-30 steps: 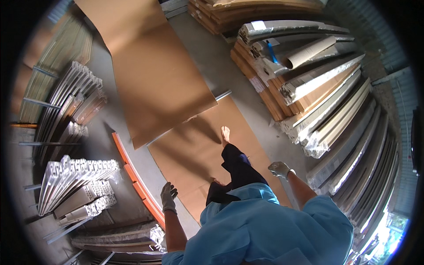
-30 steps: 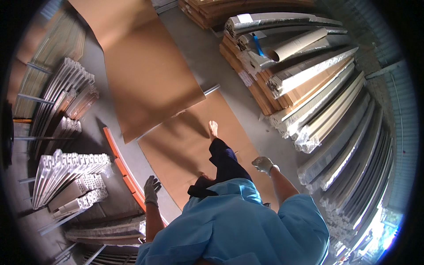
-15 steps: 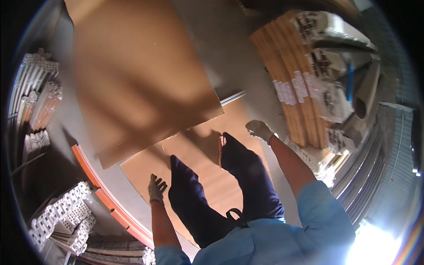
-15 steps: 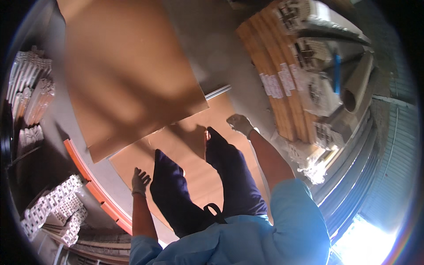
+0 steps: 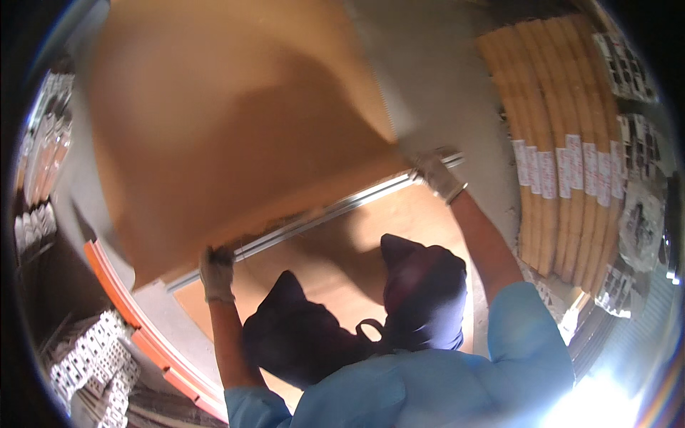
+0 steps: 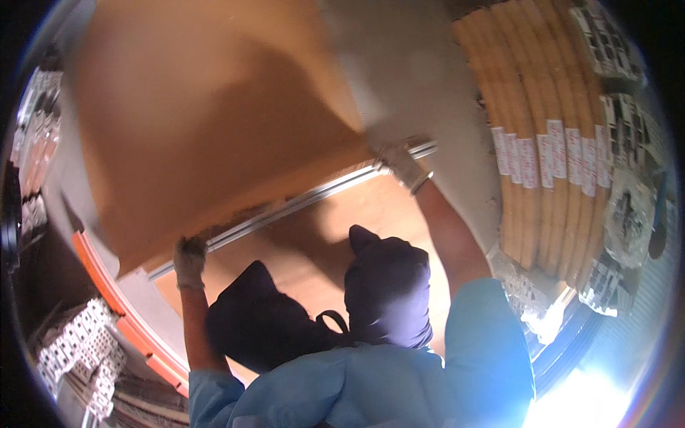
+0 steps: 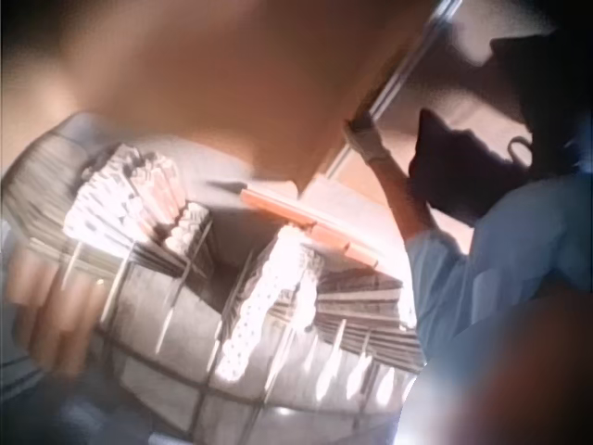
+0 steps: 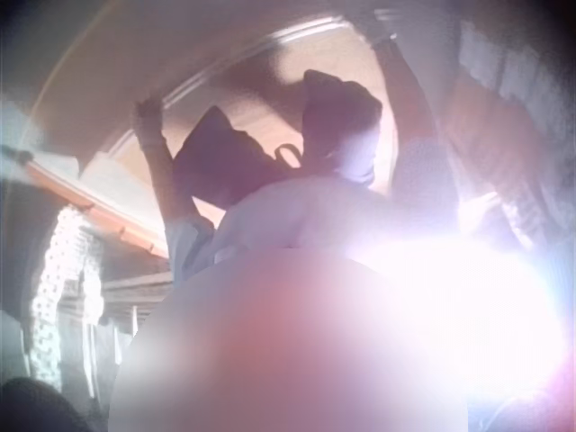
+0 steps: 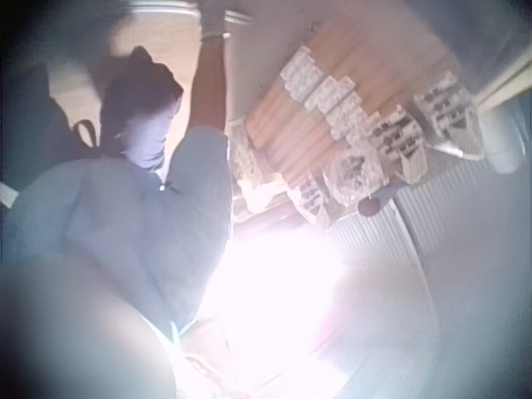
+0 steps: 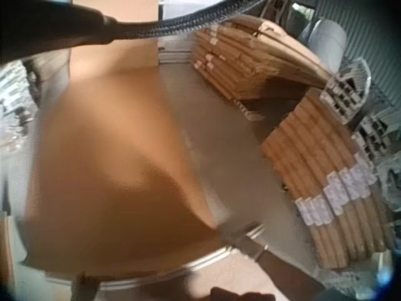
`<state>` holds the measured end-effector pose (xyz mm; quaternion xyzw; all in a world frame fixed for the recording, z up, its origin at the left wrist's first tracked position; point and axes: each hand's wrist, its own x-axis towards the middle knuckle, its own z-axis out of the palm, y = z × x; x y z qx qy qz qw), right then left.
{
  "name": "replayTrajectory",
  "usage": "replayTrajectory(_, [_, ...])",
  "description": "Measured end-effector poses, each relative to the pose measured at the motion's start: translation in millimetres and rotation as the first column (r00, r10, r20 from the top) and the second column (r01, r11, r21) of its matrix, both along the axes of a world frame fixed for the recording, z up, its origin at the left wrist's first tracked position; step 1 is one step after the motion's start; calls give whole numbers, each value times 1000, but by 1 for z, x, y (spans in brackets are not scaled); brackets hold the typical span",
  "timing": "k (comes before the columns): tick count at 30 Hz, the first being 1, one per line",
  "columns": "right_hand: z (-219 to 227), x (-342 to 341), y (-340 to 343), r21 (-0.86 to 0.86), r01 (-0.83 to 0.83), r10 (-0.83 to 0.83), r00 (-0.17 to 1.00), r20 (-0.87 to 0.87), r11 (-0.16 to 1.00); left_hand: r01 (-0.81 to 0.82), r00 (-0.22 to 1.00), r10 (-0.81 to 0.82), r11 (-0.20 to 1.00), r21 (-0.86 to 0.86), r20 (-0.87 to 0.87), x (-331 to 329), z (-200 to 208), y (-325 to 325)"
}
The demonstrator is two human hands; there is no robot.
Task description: The person puts on gloves, then uses a utility knife to cut a large sheet of cardboard on the floor into smaller pieces. They repeatedly position, cut, and separate the cardboard sections.
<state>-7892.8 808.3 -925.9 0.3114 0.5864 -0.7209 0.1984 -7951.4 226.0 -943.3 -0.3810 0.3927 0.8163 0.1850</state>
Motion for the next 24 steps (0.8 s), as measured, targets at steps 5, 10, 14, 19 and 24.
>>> replayTrajectory(5, [27,-90,-2,-436,264,-414,861,-295,860,75,886,-150,980,-185,-438,-113,61,27])
replayTrajectory(10, [26,-71,-17,649,-524,702,712,-21,552,464,213,-967,-27,-885,141,-86,48,40])
replayTrajectory(14, [-16,14,-42,897,-441,799,538,269,-5,56,-57,-672,-741,-669,739,-5,19,48])
replayTrajectory(19, [-55,32,-31,948,-316,810,565,156,38,-19,38,-728,-685,-728,685,11,-15,38])
replayTrajectory(24, [-55,28,-29,957,-291,819,553,155,16,198,-64,-719,-689,-697,692,-8,-30,31])
